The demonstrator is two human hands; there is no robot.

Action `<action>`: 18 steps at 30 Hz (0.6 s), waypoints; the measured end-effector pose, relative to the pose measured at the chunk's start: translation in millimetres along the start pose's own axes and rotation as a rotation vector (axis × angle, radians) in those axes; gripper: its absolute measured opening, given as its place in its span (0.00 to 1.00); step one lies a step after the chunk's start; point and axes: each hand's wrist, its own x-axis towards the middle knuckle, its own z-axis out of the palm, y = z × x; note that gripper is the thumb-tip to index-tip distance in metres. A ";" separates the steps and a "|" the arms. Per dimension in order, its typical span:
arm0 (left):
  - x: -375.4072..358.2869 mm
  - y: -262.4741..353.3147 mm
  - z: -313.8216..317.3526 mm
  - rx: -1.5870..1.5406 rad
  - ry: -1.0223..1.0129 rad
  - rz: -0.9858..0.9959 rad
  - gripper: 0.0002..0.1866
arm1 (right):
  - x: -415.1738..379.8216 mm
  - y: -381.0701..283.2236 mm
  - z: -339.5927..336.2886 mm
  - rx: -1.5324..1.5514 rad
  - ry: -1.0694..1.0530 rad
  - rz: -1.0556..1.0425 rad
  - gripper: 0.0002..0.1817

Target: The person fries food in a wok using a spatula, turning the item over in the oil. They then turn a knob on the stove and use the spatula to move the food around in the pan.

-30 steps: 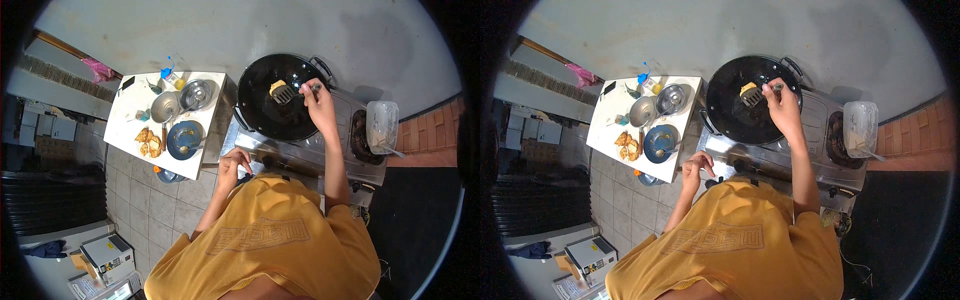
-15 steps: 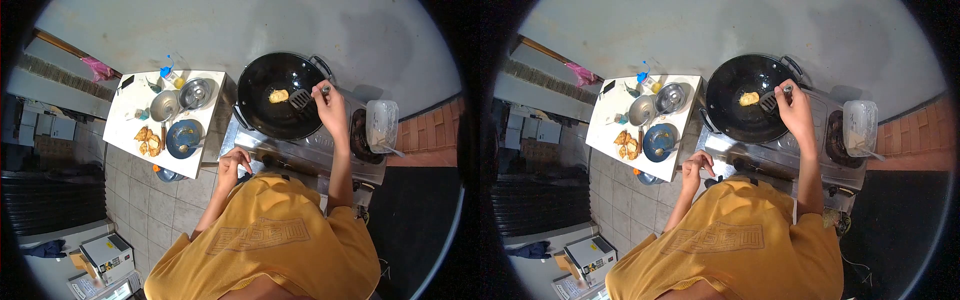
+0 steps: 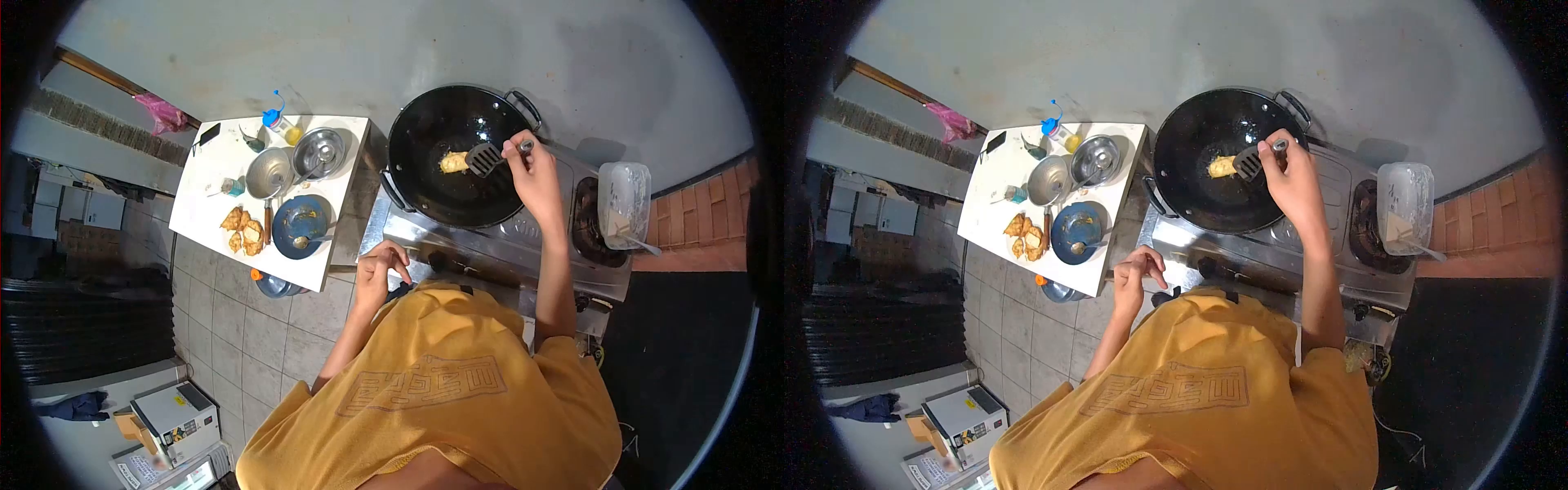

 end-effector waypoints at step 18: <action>-3.3 -2.5 -1.9 -0.018 0.017 -0.016 0.26 | -4.7 20.3 10.4 0.110 -0.087 0.052 0.10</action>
